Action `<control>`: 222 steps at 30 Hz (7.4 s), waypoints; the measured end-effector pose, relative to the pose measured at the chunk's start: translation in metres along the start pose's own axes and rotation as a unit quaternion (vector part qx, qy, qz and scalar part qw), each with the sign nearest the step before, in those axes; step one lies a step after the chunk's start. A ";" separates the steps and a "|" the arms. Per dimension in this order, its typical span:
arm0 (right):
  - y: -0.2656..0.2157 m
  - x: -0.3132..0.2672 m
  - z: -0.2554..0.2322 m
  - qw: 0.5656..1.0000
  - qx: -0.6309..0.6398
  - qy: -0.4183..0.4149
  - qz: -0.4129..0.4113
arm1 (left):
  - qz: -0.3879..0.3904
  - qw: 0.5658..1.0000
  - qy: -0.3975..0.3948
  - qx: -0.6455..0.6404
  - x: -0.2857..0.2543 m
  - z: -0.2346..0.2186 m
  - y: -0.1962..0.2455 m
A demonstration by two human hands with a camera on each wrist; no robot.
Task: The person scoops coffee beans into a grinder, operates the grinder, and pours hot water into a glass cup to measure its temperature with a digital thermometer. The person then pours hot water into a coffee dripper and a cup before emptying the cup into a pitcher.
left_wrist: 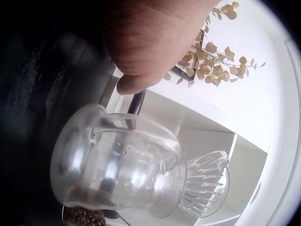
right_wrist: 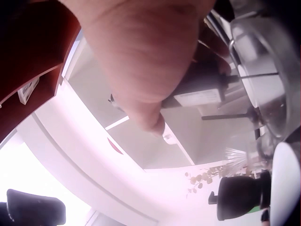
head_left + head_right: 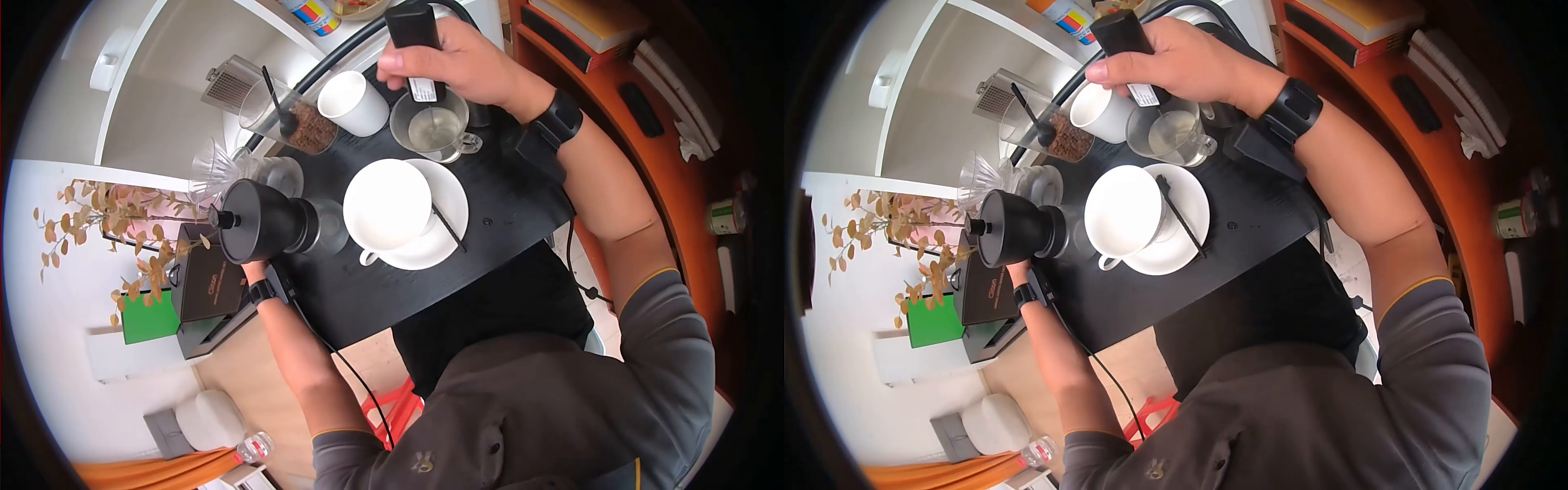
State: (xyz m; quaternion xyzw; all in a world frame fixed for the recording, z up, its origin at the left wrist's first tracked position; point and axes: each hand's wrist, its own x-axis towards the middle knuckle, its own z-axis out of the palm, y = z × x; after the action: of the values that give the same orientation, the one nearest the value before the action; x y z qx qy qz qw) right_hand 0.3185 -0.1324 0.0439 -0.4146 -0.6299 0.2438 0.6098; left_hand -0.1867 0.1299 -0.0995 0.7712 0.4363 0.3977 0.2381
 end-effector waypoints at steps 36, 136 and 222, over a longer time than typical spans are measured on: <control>-0.033 -0.012 -0.030 0.974 -0.173 -0.051 0.138 | -0.010 0.993 0.002 -0.119 0.003 0.007 0.004; -0.091 -0.032 -0.009 0.961 -0.103 0.240 0.090 | -0.249 0.964 0.063 0.074 0.004 0.032 0.084; -0.135 0.040 0.048 0.977 -0.019 0.034 0.208 | 0.034 0.684 0.694 0.225 -0.162 -0.183 0.355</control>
State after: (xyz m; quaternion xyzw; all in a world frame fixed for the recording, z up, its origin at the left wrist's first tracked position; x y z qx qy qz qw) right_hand 0.2450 -0.1624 0.1698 -0.5564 -0.5132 0.3393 0.5585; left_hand -0.2144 -0.1854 0.1925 0.3194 0.5269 0.7168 -0.3264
